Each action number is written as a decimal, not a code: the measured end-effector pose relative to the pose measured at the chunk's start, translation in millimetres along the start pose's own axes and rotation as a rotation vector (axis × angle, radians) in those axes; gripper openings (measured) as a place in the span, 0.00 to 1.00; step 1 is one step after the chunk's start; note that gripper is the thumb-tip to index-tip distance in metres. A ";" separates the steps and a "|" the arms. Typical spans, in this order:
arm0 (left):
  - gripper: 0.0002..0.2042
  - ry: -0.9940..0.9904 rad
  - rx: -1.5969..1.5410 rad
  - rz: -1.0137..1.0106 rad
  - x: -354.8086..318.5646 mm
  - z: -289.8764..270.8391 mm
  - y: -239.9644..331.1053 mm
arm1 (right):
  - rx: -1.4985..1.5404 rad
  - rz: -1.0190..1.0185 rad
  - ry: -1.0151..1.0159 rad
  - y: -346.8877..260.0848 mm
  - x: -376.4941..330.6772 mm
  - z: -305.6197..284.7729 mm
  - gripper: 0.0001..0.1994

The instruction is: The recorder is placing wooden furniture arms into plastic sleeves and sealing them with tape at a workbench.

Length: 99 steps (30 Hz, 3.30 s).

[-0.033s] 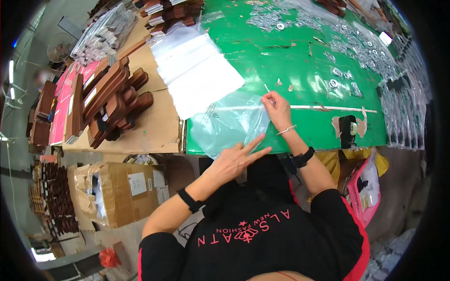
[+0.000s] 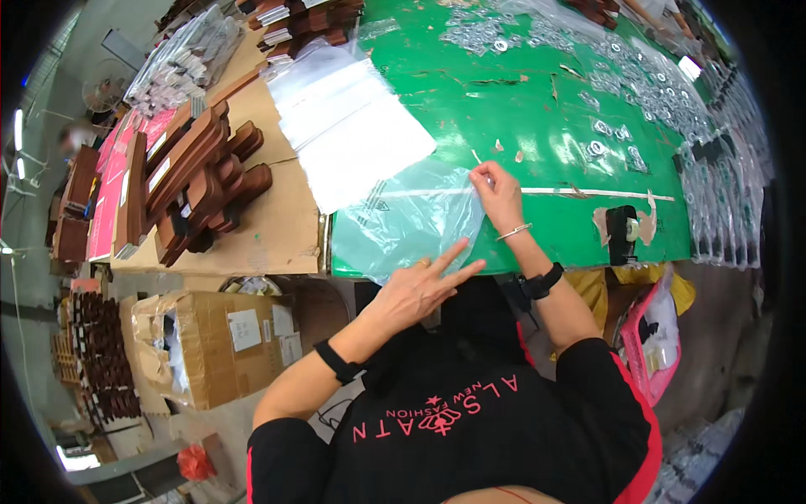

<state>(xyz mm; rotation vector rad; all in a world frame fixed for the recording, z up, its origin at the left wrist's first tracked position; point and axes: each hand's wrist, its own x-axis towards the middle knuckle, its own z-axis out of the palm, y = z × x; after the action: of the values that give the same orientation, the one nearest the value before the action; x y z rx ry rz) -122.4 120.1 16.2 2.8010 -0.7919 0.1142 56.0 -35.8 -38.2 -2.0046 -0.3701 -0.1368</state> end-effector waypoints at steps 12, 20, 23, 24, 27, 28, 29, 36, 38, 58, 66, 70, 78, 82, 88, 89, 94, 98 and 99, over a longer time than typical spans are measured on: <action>0.34 0.109 0.134 -0.293 30.1 45.4 -65.1 | -0.301 -0.065 0.136 40.3 19.2 -38.0 0.08; 0.39 -0.031 0.131 -0.319 40.0 27.9 -72.6 | -0.275 -0.429 -0.472 -50.2 -8.8 -24.8 0.15; 0.41 -0.066 0.141 -0.339 40.1 22.4 -78.6 | -0.218 -0.419 -0.474 -22.1 13.9 7.2 0.20; 0.41 -0.073 0.125 -0.345 35.7 22.7 -79.2 | -0.144 -0.501 -0.304 -10.8 18.1 16.5 0.23; 0.43 -0.068 0.111 -0.374 36.4 20.7 -80.5 | -0.283 -0.490 -0.378 11.2 29.5 15.2 0.28; 0.41 -0.001 0.058 -0.406 34.7 11.6 -87.6 | -0.309 -0.496 -0.402 13.9 29.8 15.9 0.29; 0.39 0.071 0.005 -0.437 29.9 -4.6 -91.4 | -0.339 -0.502 -0.428 11.6 27.0 10.4 0.31; 0.30 0.824 0.633 -0.851 -111.4 -222.8 -205.2 | -0.327 -0.534 -0.475 9.0 26.7 6.9 0.32; 0.49 0.539 0.788 -1.235 -151.4 -256.8 -231.4 | -0.308 -0.537 -0.456 6.5 26.9 1.2 0.32; 0.45 0.603 -0.098 -1.453 -195.4 -289.1 -295.2 | -0.255 -0.494 -0.418 17.6 9.6 -18.6 0.25; 0.27 0.909 -0.674 -0.633 -75.8 -306.1 -165.6 | -0.182 -0.519 -0.421 9.3 19.8 -9.7 0.22; 0.25 0.878 -1.116 -0.582 -24.9 -219.5 -112.4 | 0.134 -0.372 -0.472 -14.2 11.4 -28.5 0.20; 0.52 0.380 -1.910 -0.188 47.3 -80.8 -25.0 | 0.960 0.217 -0.904 -74.2 -26.2 -43.5 0.49; 0.60 0.170 -1.978 -0.084 55.2 -79.9 -24.5 | 1.037 0.281 -1.076 -51.1 -29.2 -38.6 0.54; 0.54 0.084 -2.026 -0.037 56.4 -77.7 -8.1 | 1.475 0.222 -1.341 -85.4 -65.8 -34.2 0.54; 0.46 0.079 -2.118 -0.045 55.3 -73.6 -5.7 | 1.512 0.215 -1.324 -83.8 -68.9 -32.3 0.54; 0.43 0.012 -2.143 0.079 53.8 -44.5 -28.5 | 1.696 0.171 -1.282 -78.5 -74.6 -13.7 0.53; 0.29 0.222 -1.800 -0.440 24.0 -12.6 -33.4 | 1.372 0.339 -1.097 -84.6 -75.6 -48.3 0.45; 0.29 0.225 -1.799 -0.444 10.7 22.3 -42.9 | 1.072 0.446 -0.937 -81.0 -71.7 -55.7 0.41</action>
<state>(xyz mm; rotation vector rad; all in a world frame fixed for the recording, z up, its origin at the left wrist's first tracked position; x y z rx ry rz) -90.5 144.9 -12.4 1.1157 0.0056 -0.2434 -34.0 -66.8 37.7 -0.9132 -0.4265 1.0894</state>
